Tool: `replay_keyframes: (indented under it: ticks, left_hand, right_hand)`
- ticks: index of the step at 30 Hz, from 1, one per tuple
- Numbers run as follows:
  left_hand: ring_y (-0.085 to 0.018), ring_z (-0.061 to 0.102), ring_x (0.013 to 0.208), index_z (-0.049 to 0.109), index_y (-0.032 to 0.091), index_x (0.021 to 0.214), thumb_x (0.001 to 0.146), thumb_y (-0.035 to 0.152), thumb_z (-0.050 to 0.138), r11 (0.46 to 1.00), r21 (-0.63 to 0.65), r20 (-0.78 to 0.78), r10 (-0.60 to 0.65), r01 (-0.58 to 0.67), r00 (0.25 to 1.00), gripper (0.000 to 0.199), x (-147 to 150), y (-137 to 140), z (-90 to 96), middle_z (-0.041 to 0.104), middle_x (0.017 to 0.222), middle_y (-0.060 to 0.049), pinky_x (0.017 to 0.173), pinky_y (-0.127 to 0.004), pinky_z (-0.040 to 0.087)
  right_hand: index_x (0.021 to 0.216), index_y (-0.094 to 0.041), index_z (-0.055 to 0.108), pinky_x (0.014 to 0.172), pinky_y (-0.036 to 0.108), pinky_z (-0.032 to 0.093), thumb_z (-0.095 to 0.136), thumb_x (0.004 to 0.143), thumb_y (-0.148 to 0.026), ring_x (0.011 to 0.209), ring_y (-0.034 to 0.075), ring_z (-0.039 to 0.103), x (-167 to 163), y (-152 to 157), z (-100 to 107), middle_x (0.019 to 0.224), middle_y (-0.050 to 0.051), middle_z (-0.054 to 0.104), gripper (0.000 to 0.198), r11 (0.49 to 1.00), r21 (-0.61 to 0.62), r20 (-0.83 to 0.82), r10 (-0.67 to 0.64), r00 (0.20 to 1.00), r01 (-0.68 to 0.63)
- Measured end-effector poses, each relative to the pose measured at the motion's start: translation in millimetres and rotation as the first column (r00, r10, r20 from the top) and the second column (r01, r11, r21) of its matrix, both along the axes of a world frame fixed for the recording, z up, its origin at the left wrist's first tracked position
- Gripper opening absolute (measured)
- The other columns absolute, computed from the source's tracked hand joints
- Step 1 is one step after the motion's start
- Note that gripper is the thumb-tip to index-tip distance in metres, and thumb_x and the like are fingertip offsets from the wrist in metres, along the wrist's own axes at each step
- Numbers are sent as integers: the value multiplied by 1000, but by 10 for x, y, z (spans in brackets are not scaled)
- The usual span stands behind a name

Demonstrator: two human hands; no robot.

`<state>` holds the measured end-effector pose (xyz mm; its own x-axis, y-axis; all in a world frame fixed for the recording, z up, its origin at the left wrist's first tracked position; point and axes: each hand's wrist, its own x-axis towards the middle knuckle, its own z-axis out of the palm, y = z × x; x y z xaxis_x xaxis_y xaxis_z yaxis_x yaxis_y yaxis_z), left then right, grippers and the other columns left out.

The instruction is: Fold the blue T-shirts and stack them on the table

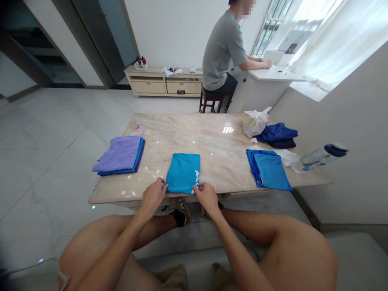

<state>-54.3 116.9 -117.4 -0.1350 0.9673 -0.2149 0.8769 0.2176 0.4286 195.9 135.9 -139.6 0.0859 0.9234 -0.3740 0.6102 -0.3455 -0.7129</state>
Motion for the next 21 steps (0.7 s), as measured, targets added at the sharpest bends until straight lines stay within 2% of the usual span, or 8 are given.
replay_keyframes:
  ticks: [2, 4, 7, 9, 11, 14, 20, 21]
  left_hand:
    - [-36, 80, 105, 66, 25, 112, 113, 40, 53, 989, 49, 131, 130, -138, 983, 19, 116, -288, -100, 81, 110, -15, 91, -45, 58]
    - [-33, 81, 99, 65, 25, 101, 110, 45, 63, 949, -81, 419, 309, -304, 854, 22, 277, -498, -218, 81, 101, -13, 91, -43, 61]
    - [-27, 83, 100, 71, 20, 100, 104, 47, 78, 824, -442, 787, 546, -355, 287, 28, 525, -592, -317, 83, 104, -15, 94, -37, 66]
    - [-24, 84, 100, 74, 19, 105, 102, 46, 82, 748, -582, 803, 590, -318, -83, 29, 654, -548, -302, 84, 108, -15, 95, -34, 67]
    - [-21, 84, 91, 75, 17, 109, 100, 41, 85, 673, -659, 752, 606, -335, -260, 27, 758, -490, -246, 84, 103, -13, 92, -32, 69]
    - [-21, 84, 84, 76, 14, 117, 95, 32, 91, 625, -669, 740, 610, -402, -284, 33, 871, -507, -132, 85, 99, -13, 86, -32, 70]
    - [-33, 85, 110, 81, 25, 124, 90, 39, 92, 677, -597, 788, 594, -429, -159, 39, 461, -1252, 259, 86, 92, -5, 83, -33, 71]
    - [-33, 85, 112, 81, 28, 126, 91, 40, 91, 718, -563, 806, 587, -410, -79, 38, 299, -1433, 348, 86, 90, -3, 83, -33, 71]
  right_hand:
    - [105, -17, 81, 73, 30, 57, 72, 99, -40, 77, 26, 84, -1, -67, -8, 84, 7, 85, 25, 1000, -28, -99, -11, 995, 9]
    - [97, -16, 80, 70, 30, 57, 75, 95, -39, 73, 26, 82, 3, -126, -21, 76, 6, 83, 24, 998, -54, -209, -43, 977, 33]
    - [87, -17, 77, 62, 29, 53, 81, 87, -42, 64, 25, 77, 23, -212, -42, 67, 5, 78, 25, 992, -83, -324, -115, 939, 93]
    - [86, -17, 78, 57, 28, 51, 84, 83, -45, 59, 23, 73, 54, -280, -57, 63, 4, 74, 28, 989, -96, -376, -137, 916, 109]
    - [88, -16, 79, 54, 27, 48, 87, 79, -48, 56, 21, 69, 99, -365, -82, 59, 3, 72, 34, 988, -108, -411, -143, 900, 108]
    - [89, -15, 81, 53, 26, 47, 90, 73, -54, 55, 19, 67, 175, -532, -158, 61, 3, 72, 44, 987, -112, -458, -153, 876, 114]
    - [102, -20, 87, 72, 33, 60, 86, 83, -60, 81, 28, 77, 336, -880, -293, 76, 7, 81, 44, 993, -98, -499, -102, 861, 61]
    - [105, -21, 88, 76, 34, 62, 85, 86, -60, 86, 30, 78, 358, -906, -289, 78, 6, 81, 44, 993, -102, -500, -99, 860, 54]
